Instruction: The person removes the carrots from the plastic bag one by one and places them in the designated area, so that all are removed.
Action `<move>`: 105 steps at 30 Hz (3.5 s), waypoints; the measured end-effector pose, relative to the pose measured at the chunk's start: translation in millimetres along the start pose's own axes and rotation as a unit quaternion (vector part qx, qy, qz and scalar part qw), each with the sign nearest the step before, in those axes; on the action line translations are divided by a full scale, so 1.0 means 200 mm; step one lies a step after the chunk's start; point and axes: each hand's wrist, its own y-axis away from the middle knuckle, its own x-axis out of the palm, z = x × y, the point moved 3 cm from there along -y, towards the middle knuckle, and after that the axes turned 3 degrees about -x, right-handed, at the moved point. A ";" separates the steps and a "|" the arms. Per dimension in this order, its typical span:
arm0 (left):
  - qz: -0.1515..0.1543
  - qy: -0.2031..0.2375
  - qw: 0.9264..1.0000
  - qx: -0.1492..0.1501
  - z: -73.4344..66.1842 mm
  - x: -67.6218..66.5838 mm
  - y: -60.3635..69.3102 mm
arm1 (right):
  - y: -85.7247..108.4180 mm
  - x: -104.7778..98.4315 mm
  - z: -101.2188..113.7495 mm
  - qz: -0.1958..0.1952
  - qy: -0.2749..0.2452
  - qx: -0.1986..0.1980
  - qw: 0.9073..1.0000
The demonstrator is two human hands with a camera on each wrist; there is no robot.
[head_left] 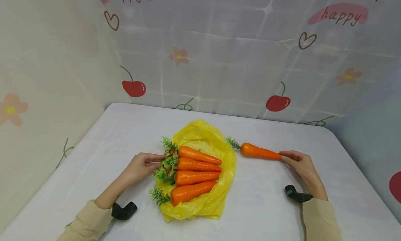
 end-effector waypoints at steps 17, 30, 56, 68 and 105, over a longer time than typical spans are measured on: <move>0.009 -0.003 1.000 0.007 0.00 0.01 0.00 | -0.03 -0.08 -0.07 0.014 0.008 0.038 0.999; 0.005 0.000 1.000 0.004 0.00 0.00 0.00 | -0.05 -0.09 -0.08 -0.013 -0.024 0.024 0.999; 0.002 -0.001 1.000 0.000 0.00 0.01 -0.01 | 0.00 -0.14 -0.09 -0.029 -0.012 0.051 0.998; -0.002 -0.008 1.000 -0.015 -0.01 0.01 0.00 | 0.16 -0.43 -0.11 -0.133 -0.488 0.028 0.862; 0.006 0.010 1.000 -0.006 0.00 0.00 0.00 | 0.04 0.42 0.77 0.024 -0.248 -0.142 0.958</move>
